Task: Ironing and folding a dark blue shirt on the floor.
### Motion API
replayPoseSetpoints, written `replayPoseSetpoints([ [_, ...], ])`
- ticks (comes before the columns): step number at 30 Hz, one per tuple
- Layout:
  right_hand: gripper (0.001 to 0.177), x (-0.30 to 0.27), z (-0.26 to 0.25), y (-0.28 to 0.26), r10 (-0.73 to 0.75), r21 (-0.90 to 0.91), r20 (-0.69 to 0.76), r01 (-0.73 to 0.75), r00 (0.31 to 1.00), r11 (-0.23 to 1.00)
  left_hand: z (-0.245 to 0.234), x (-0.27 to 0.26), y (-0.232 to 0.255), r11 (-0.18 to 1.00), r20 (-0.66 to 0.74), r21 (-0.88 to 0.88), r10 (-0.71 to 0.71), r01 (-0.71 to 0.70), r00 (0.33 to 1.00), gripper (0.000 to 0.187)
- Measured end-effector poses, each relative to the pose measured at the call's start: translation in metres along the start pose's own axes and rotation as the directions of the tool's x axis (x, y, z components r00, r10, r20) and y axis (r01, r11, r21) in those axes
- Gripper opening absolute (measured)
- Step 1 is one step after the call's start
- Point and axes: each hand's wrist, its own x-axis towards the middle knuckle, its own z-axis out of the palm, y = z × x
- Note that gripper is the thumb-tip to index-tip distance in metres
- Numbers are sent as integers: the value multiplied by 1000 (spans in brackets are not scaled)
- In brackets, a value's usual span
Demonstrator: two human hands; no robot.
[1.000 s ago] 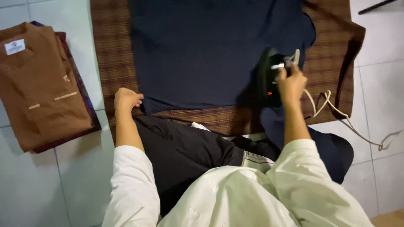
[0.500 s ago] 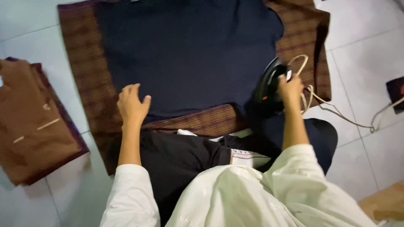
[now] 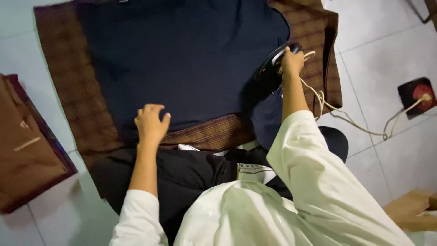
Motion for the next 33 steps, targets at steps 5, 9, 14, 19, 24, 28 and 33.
replayPoseSetpoints([
  [5, 34, -42, 7, 37, -149, 242, 136, 113, 979, 964, 4, 16, -11, 981, -120, -180, -88, 65, 989, 34],
  [9, 29, -118, 4, 21, -120, 293, 183, 62, 976, 954, 8, 22, -15, 973, -86, -219, -91, 71, 992, 34],
  [14, 31, -45, 37, 34, -165, 214, 60, 149, 984, 966, 8, 25, -20, 968, -99, -242, -98, 72, 990, 33],
  [19, 41, -37, 40, -9, -122, 165, -26, 125, 992, 978, 8, 24, -24, 955, -135, -290, -106, 63, 985, 31],
  [24, 41, -95, -1, -14, -204, 162, 366, 154, 908, 975, 6, 29, -31, 939, -201, -343, -112, 37, 973, 29],
  [28, 41, -137, -35, 13, -172, 236, 550, 45, 817, 971, -11, 26, -39, 918, -257, -395, -150, 37, 955, 26],
  [33, 49, -123, -40, 46, -714, 97, 488, 782, 501, 615, -35, 20, -61, 871, -419, -478, -117, -109, 900, 22],
])
